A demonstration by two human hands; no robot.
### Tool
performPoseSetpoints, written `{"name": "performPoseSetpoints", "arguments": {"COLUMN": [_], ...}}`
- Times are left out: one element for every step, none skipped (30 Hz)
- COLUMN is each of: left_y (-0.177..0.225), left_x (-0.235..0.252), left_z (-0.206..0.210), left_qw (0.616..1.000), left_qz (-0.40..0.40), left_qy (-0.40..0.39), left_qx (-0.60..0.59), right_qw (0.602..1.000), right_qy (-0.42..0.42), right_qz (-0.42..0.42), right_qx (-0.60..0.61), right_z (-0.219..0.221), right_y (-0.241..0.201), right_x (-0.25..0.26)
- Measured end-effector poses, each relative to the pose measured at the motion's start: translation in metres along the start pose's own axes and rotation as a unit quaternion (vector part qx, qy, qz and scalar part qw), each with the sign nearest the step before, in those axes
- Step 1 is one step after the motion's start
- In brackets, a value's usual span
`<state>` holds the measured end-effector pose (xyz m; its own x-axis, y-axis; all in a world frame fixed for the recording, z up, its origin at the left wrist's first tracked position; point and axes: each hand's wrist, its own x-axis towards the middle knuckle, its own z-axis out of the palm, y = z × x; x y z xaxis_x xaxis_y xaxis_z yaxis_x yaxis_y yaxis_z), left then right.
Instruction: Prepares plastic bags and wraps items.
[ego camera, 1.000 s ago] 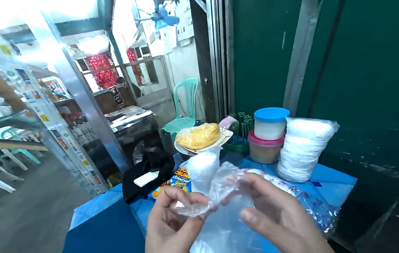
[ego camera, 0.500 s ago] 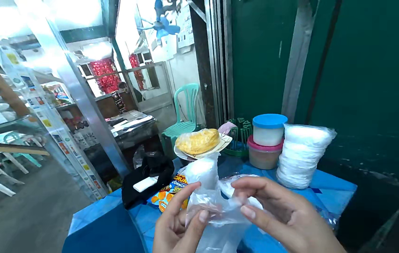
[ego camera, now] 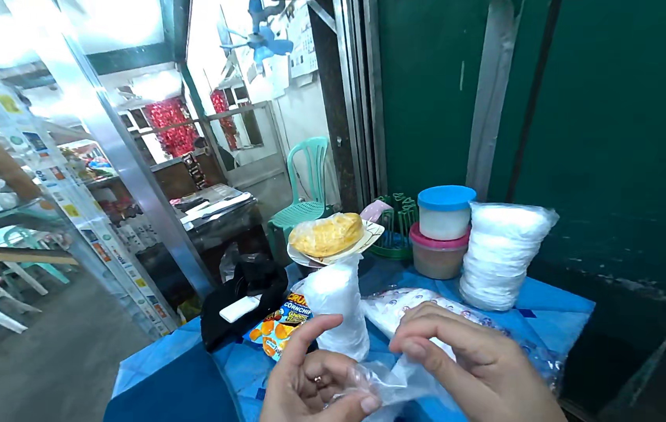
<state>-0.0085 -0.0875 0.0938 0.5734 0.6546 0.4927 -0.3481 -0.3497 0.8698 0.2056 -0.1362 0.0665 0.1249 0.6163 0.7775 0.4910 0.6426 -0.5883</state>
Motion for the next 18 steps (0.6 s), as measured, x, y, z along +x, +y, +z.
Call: {"name": "performPoseSetpoints", "arguments": {"left_y": [-0.001, -0.002, -0.004, -0.007, -0.011, -0.013, -0.015, -0.016, -0.015, -0.011, -0.006, 0.0, 0.003, 0.006, 0.006, 0.006, 0.006, 0.005], "left_x": [0.0, 0.001, 0.001, 0.001, 0.0, -0.002, -0.004, -0.004, -0.004, -0.003, -0.002, 0.0, 0.001, 0.002, 0.003, 0.004, 0.005, 0.006], "left_z": [0.002, 0.005, 0.007, 0.007, 0.006, 0.003, 0.0, -0.004, -0.011, -0.018, -0.025, -0.032, -0.038, -0.044, -0.049, -0.051, -0.052, -0.051], "left_qw": [1.0, 0.999, 0.998, 0.994, 0.988, 0.978, 0.971, 0.967, 0.966, 0.97, 0.976, 0.979, 0.981, 0.983, 0.984, 0.984, 0.984, 0.984], "left_qz": [0.005, 0.013, 0.02, 0.019, 0.01, -0.006, -0.019, -0.028, -0.029, -0.023, -0.012, -0.001, 0.007, 0.013, 0.02, 0.029, 0.036, 0.042], "left_qy": [0.001, 0.003, -0.004, -0.024, -0.051, -0.082, -0.106, -0.122, -0.125, -0.114, -0.09, -0.062, -0.034, -0.005, 0.027, 0.062, 0.092, 0.116], "left_qx": [0.015, 0.035, 0.064, 0.101, 0.145, 0.189, 0.214, 0.223, 0.223, 0.212, 0.2, 0.195, 0.191, 0.185, 0.176, 0.165, 0.148, 0.132], "right_qw": [0.999, 0.997, 0.995, 0.995, 0.996, 0.997, 0.997, 0.995, 0.992, 0.987, 0.982, 0.977, 0.973, 0.973, 0.975, 0.979, 0.982, 0.981], "right_qy": [-0.029, -0.059, -0.079, -0.082, -0.068, -0.038, 0.004, 0.05, 0.092, 0.127, 0.154, 0.174, 0.182, 0.173, 0.144, 0.101, 0.052, 0.01], "right_qz": [-0.005, -0.009, -0.015, -0.016, -0.01, 0.003, 0.023, 0.044, 0.059, 0.071, 0.084, 0.102, 0.122, 0.14, 0.156, 0.169, 0.179, 0.187], "right_qx": [0.024, 0.045, 0.054, 0.06, 0.063, 0.066, 0.069, 0.07, 0.067, 0.067, 0.069, 0.067, 0.067, 0.065, 0.059, 0.046, 0.01, -0.05], "right_z": [-0.001, -0.001, -0.001, -0.002, -0.005, -0.009, -0.015, -0.023, -0.032, -0.04, -0.047, -0.053, -0.057, -0.06, -0.063, -0.066, -0.068, -0.07], "right_y": [-0.002, -0.004, -0.006, -0.009, -0.012, -0.016, -0.02, -0.023, -0.022, -0.018, -0.013, -0.007, -0.002, 0.004, 0.011, 0.018, 0.025, 0.031], "right_x": [0.0, 0.0, 0.0, -0.001, -0.002, -0.002, -0.002, -0.001, -0.001, -0.002, -0.005, -0.01, -0.016, -0.022, -0.028, -0.034, -0.038, -0.041]}}
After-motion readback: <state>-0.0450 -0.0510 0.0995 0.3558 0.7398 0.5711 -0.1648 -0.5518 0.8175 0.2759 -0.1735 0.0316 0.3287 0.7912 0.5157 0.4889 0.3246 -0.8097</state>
